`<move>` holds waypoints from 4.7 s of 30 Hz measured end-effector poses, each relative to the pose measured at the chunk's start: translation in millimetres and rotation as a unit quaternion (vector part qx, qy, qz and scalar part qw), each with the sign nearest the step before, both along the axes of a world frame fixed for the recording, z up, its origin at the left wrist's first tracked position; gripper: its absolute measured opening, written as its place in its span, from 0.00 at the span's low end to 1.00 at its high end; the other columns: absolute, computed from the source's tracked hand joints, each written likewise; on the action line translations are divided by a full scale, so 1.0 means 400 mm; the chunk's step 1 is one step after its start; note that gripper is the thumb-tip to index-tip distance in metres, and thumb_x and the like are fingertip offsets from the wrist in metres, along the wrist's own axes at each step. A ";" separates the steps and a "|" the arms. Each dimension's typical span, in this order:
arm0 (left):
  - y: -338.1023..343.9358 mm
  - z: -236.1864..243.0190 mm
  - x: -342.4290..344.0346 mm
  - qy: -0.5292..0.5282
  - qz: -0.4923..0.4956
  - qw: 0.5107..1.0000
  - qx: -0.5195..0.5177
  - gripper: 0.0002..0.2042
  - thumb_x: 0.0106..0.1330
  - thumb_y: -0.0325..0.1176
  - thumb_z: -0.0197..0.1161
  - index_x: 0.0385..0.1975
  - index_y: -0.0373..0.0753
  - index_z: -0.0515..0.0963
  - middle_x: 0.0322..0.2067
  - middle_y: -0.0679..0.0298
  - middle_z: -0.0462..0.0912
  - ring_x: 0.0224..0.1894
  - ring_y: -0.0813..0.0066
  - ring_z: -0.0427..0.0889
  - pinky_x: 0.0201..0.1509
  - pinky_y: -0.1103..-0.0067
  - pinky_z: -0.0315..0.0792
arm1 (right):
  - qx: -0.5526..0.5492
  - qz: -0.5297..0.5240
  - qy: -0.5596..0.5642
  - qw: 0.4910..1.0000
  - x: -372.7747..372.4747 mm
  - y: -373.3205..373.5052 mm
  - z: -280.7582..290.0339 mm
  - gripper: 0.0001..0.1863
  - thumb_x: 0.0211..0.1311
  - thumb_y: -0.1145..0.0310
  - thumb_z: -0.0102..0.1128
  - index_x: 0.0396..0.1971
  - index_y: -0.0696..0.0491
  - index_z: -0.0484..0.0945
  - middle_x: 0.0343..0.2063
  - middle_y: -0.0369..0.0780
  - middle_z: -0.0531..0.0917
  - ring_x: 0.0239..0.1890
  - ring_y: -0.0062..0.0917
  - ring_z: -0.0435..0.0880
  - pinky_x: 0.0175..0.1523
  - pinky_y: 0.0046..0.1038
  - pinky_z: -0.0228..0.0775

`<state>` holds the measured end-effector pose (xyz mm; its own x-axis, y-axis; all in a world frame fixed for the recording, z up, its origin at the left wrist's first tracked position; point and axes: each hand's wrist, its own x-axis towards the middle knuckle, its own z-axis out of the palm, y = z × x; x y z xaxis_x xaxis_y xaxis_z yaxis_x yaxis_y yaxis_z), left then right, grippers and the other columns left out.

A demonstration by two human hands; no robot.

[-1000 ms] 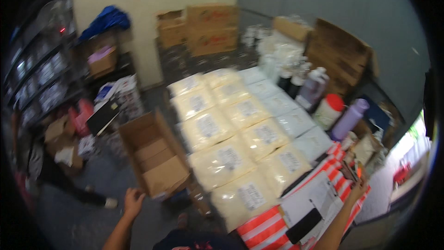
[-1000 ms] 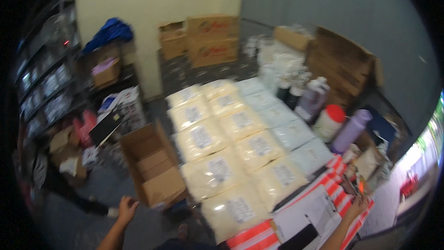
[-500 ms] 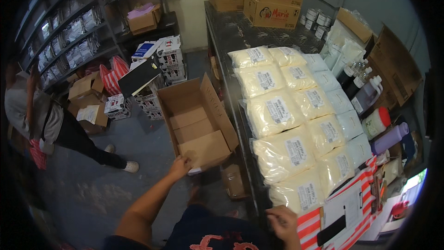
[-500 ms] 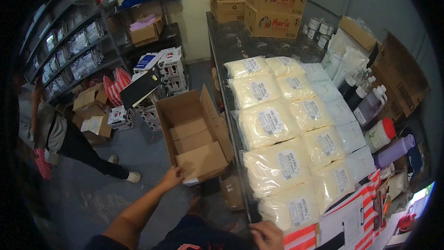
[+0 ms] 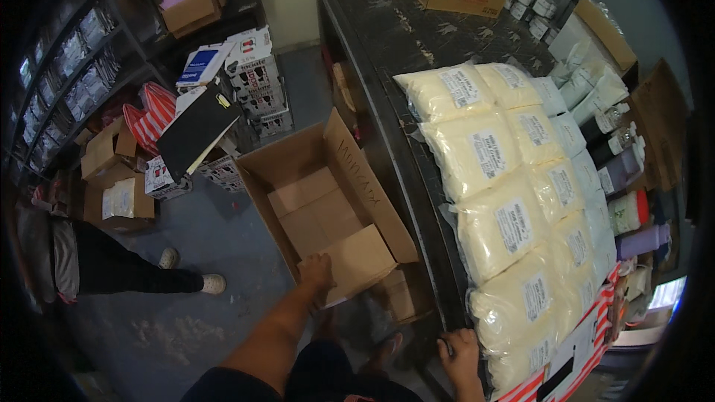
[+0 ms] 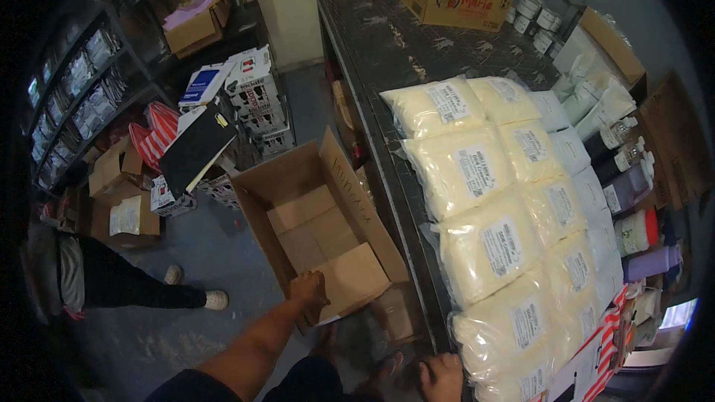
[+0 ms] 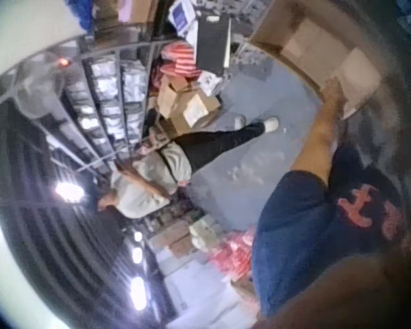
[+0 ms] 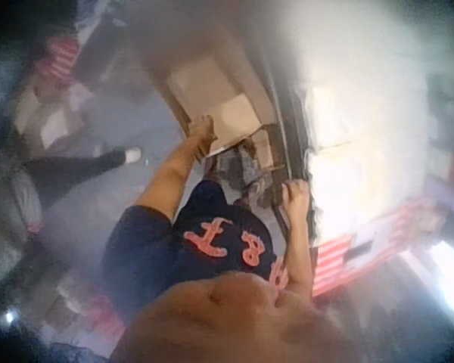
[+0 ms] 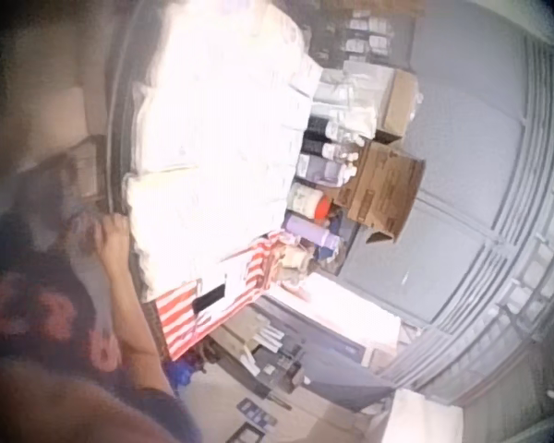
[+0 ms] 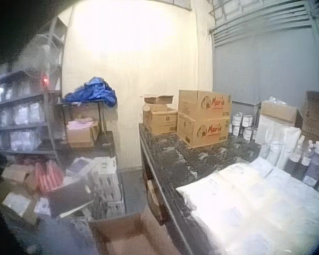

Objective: The person picks up sealed pouches of creamer from a table, places them into a red-and-white striped bag, and then into a cardboard box. They also write on the box with a marker.

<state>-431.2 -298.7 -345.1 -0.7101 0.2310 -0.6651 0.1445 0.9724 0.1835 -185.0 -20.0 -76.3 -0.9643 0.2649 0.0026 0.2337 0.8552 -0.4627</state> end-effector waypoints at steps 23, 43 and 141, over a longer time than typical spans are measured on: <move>-0.151 0.027 -0.053 0.096 -0.179 0.970 0.131 0.11 0.60 0.33 0.62 0.41 0.46 0.84 0.38 0.57 0.83 0.42 0.54 0.85 0.41 0.60 0.81 | -0.002 -0.131 -0.078 0.988 -0.101 -0.009 -0.018 0.09 0.50 0.68 0.72 0.31 0.53 0.85 0.30 0.44 0.84 0.35 0.43 0.83 0.42 0.38 0.73; -0.151 0.011 0.153 0.168 -0.230 0.953 0.104 0.12 0.66 0.33 0.58 0.47 0.51 0.81 0.41 0.61 0.81 0.37 0.57 0.87 0.34 0.63 0.82 | -0.014 -0.165 0.006 0.986 -0.045 -0.002 -0.031 0.09 0.53 0.64 0.70 0.33 0.50 0.86 0.31 0.38 0.86 0.35 0.37 0.85 0.41 0.35 0.76; 0.065 0.158 0.312 0.039 0.007 0.997 -0.061 0.39 0.57 0.51 0.70 0.66 0.38 0.66 0.64 0.53 0.69 0.69 0.53 0.66 0.69 0.59 0.63 | 0.172 0.108 -0.095 0.975 -0.304 0.995 0.901 0.63 0.31 0.54 0.83 0.73 0.46 0.57 0.68 0.53 0.61 0.69 0.52 0.64 0.70 0.49 0.63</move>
